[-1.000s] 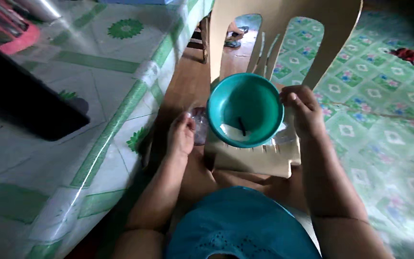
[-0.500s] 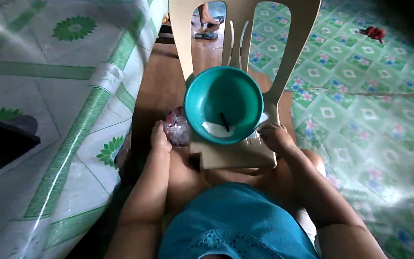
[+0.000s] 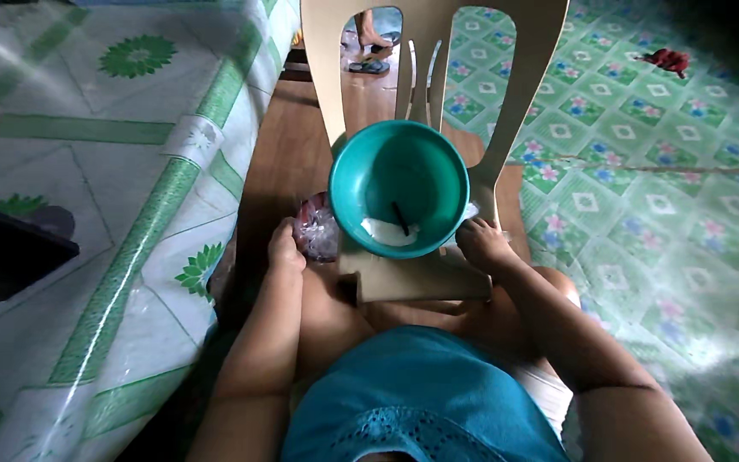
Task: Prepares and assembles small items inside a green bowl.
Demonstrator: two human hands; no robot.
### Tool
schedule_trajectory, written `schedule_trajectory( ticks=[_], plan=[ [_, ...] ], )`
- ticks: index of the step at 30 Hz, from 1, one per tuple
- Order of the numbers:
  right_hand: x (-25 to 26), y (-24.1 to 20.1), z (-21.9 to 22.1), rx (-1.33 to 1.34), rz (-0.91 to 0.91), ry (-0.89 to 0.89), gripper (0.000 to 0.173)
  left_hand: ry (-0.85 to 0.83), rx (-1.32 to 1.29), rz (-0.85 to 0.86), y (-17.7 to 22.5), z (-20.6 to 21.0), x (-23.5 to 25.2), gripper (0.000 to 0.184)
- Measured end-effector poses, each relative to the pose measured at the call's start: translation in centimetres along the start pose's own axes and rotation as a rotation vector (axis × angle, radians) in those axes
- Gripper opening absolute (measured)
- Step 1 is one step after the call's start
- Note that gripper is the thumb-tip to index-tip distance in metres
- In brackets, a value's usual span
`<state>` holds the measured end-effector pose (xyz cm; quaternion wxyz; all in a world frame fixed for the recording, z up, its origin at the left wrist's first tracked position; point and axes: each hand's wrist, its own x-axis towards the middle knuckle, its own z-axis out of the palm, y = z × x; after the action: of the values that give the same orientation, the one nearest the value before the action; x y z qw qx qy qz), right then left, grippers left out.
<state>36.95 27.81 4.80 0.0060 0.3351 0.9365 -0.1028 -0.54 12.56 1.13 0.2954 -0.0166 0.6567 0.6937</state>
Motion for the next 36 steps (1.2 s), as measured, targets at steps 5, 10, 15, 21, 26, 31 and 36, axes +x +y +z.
schedule_trajectory(
  ticks=[5, 10, 15, 21, 26, 31, 36],
  plan=[
    [-0.1, 0.9, 0.1, 0.016, -0.043, 0.071, 0.016, -0.013, -0.018, 0.009, 0.0, 0.0, 0.0, 0.036],
    [-0.5, 1.2, -1.1, 0.015, -0.184, 0.092, 0.007, 0.002, 0.103, 0.117, -0.3, -0.4, 0.4, 0.043],
    [-0.7, 0.1, -4.7, 0.047, -0.234, 0.013, 0.016, -0.058, 0.394, 0.693, 0.9, 0.3, -2.8, 0.048],
    [0.9, -2.6, -9.4, -0.009, -0.399, 0.064, 0.008, -0.459, 0.611, 1.270, 3.5, 4.9, -7.9, 0.029],
    [1.7, -7.2, -14.5, 0.012, -0.416, -0.052, 0.015, -0.935, 1.040, 1.245, 4.6, 9.9, -10.8, 0.032],
    [2.4, -8.4, -16.8, 0.108, -0.244, -0.077, 0.021, -1.217, 0.377, 0.276, 3.0, 10.3, -14.0, 0.037],
    [2.4, -5.7, -14.8, 0.338, -0.107, 0.022, 0.020, -1.099, -0.045, -0.148, 2.5, 9.2, -14.8, 0.047]
  ],
)
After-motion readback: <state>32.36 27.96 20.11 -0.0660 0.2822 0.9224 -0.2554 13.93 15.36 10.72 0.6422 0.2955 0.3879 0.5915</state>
